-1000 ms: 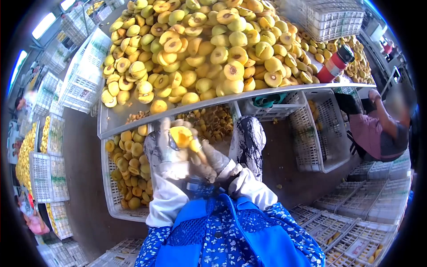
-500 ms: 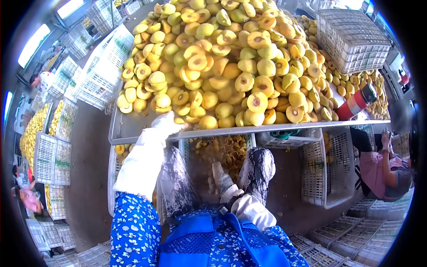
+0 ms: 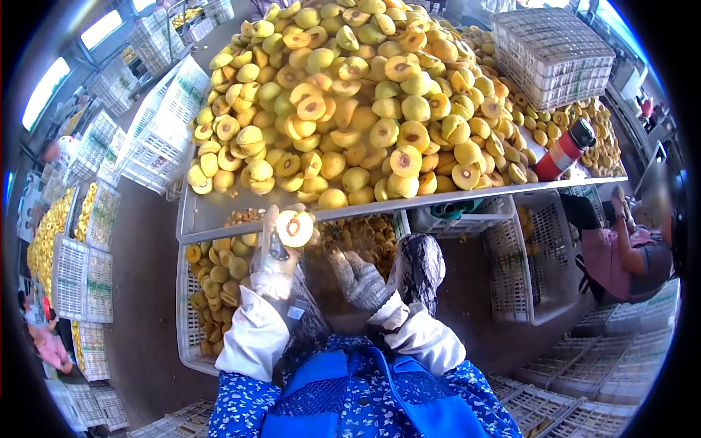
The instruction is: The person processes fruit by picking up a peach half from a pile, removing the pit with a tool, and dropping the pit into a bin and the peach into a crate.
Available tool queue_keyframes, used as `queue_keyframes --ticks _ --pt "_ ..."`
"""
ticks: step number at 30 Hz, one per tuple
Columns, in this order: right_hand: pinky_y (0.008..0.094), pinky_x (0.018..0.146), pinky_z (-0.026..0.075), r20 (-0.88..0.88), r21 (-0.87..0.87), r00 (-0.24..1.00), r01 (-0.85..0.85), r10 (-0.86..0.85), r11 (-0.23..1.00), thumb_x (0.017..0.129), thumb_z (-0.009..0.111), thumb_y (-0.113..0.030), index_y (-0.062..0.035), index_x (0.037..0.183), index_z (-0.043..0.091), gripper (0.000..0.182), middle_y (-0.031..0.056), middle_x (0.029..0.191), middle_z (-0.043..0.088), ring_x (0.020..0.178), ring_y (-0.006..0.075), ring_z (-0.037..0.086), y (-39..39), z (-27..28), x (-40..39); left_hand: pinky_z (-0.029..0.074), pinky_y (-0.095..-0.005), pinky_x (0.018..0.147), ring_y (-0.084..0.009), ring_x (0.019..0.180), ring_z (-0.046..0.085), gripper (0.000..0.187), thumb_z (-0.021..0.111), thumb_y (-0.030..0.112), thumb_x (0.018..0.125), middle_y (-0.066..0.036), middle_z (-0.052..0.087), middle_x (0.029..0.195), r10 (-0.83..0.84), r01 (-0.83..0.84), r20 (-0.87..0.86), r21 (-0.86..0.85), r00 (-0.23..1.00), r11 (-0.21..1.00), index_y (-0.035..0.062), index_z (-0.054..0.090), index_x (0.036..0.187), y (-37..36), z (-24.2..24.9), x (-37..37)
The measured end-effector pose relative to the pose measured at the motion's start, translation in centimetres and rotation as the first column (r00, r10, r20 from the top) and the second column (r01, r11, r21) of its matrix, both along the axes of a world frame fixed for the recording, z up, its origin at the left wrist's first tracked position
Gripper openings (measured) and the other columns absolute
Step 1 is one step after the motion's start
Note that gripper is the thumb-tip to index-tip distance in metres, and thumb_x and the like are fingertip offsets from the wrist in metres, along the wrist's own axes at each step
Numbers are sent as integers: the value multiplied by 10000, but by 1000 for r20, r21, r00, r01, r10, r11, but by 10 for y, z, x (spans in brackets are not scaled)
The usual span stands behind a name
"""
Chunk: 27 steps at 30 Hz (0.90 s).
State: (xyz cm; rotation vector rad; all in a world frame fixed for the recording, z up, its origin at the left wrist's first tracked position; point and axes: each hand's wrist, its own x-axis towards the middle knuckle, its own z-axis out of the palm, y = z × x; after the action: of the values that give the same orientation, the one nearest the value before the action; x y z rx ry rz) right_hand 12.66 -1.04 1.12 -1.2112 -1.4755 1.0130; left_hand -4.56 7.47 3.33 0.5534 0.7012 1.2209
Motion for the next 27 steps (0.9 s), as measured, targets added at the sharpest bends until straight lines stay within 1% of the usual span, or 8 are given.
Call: queue_keyframes --ticks 4,8,10,12,18,21,24,27 --pt "505 597 438 327 120 945 -76 33 990 927 440 -288 -65 987 541 253 227 817 580 741 438 561 1 19 3 536 -327 594 -246 648 625 510 418 447 926 -157 628 853 132 -119 -147 91 980 989 -32 546 1045 -27 18 33" --pt "521 604 430 378 293 924 -64 -54 954 921 448 -305 -47 981 538 280 254 801 589 749 439 567 7 3 1 534 -328 619 -242 681 623 485 424 417 931 -158 623 868 233 -165 -306 231 923 959 -37 540 1056 -45 39 49" --pt "512 604 434 220 61 975 -17 3 998 909 451 -243 -34 1010 539 248 248 847 580 743 436 568 9 -3 -6 532 -328 635 -244 706 624 473 424 404 934 -158 621 880 204 -153 -288 191 936 970 -36 539 1063 -49 42 51" --pt "495 616 440 202 83 979 -27 10 996 903 451 -200 -28 1023 538 228 236 869 572 751 429 564 6 3 -5 524 -319 659 -238 736 620 466 422 396 937 -155 617 893 181 -157 -212 127 960 979 -35 540 1068 -52 38 52" --pt "400 800 470 445 417 894 -157 -51 895 834 480 -51 74 1135 489 326 223 999 550 916 372 548 2 -23 -10 480 -276 729 -181 776 589 441 413 389 947 -122 598 919 259 -218 -215 195 942 956 -17 554 1048 -48 -6 51" --pt "418 749 476 350 281 935 -166 60 945 828 467 -65 73 1154 473 355 227 983 547 878 377 559 1 -18 -10 477 -271 713 -159 753 574 413 416 376 949 -99 580 909 367 -274 -374 279 852 920 -4 565 1017 -59 8 60" --pt "462 672 450 237 105 968 -105 78 989 901 415 -165 13 1101 522 288 238 905 556 786 415 557 -1 -3 -10 467 -273 636 -165 679 544 359 396 339 948 -88 569 789 393 -349 -280 196 876 916 15 530 1023 -59 2 69" --pt "468 681 448 452 238 892 -134 12 962 928 402 -208 12 1089 537 304 236 883 562 786 423 562 -2 -7 -7 469 -281 615 -172 631 538 355 410 326 942 -91 566 738 451 -391 -329 233 830 890 -1 536 1000 -54 -5 72"
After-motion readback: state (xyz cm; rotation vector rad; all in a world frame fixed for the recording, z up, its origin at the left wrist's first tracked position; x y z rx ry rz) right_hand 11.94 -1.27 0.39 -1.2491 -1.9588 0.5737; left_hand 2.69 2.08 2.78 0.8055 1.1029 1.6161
